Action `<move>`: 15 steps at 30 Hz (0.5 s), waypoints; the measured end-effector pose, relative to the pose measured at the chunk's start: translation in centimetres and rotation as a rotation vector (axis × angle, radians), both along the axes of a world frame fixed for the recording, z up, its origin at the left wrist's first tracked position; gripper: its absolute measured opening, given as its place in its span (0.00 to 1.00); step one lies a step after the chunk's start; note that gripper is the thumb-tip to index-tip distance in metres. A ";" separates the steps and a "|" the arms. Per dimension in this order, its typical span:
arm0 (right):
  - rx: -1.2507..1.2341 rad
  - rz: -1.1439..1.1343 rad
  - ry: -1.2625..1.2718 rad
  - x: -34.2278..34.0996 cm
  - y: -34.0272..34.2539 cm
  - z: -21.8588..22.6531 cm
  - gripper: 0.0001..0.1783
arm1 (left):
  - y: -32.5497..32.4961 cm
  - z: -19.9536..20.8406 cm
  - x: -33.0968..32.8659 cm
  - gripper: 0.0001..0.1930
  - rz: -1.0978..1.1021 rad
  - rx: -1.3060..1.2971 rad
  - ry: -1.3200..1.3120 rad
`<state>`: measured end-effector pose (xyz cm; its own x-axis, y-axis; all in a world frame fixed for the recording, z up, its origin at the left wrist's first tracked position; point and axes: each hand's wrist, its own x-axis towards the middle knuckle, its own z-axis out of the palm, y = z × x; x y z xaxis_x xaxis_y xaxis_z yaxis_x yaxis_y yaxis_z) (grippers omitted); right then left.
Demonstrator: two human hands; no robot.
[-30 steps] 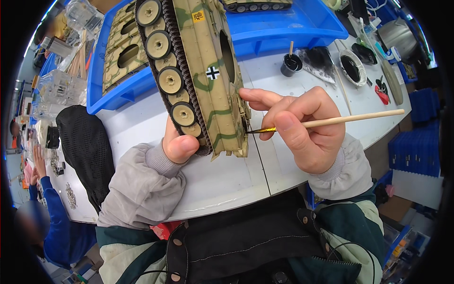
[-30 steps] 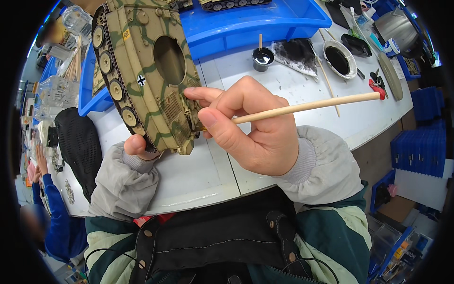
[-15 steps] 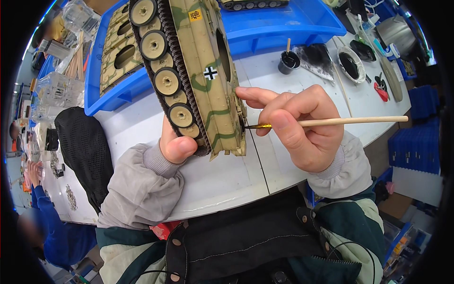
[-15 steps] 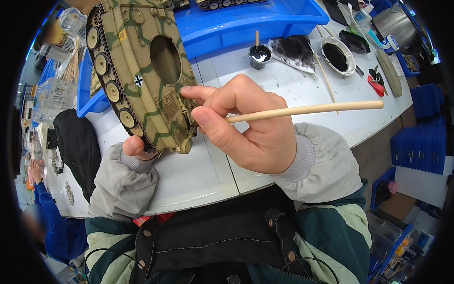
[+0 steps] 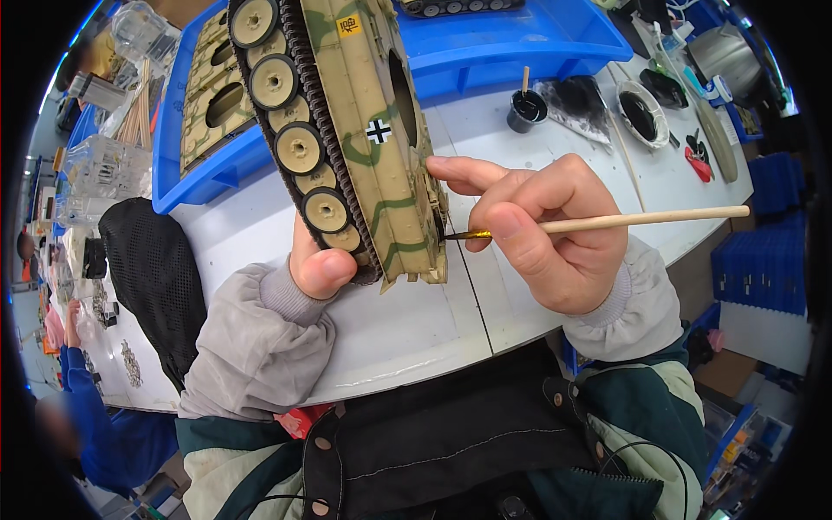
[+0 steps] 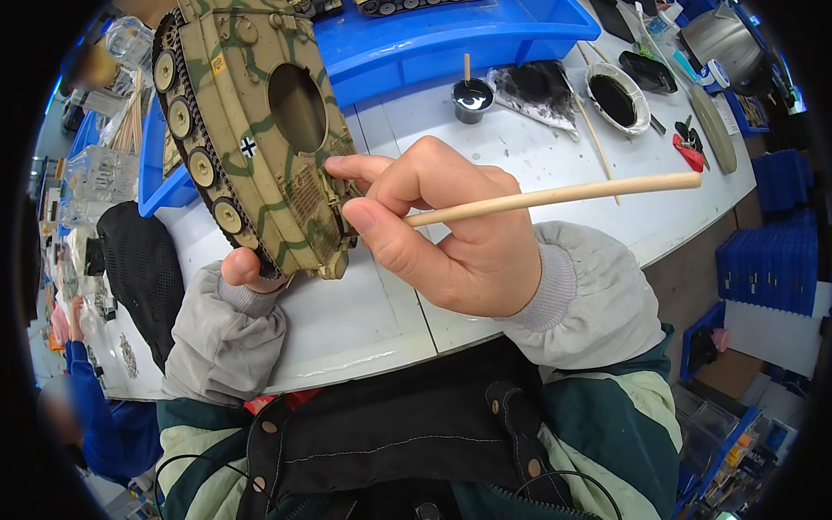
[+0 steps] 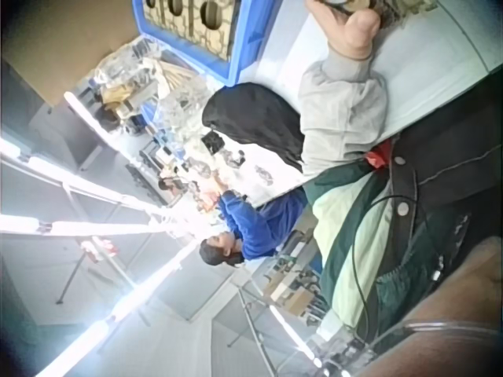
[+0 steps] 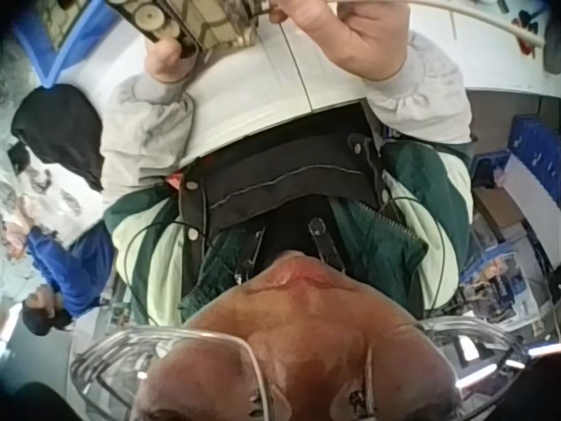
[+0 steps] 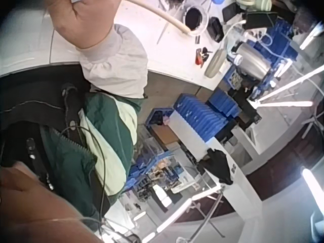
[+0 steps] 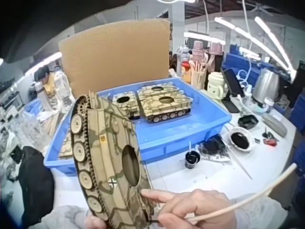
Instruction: Applying detailed paint or a wash to miniature toy tank models using a paintbrush.
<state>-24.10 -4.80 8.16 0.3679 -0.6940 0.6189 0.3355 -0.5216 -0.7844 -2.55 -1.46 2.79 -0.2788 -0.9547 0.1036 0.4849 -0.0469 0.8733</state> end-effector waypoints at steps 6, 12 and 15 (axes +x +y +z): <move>-0.017 0.015 0.025 -0.1 -0.2 0.0 0.06 | -0.4 -0.8 0.0 0.48 0.043 -0.107 -0.016; -0.023 0.035 0.013 0.1 -0.1 0.6 0.07 | 0.3 -0.3 0.3 0.48 0.060 -0.119 -0.017; -0.022 0.007 0.046 -0.3 -0.2 -0.2 0.07 | -0.8 -1.7 -0.1 0.48 0.041 -0.108 0.009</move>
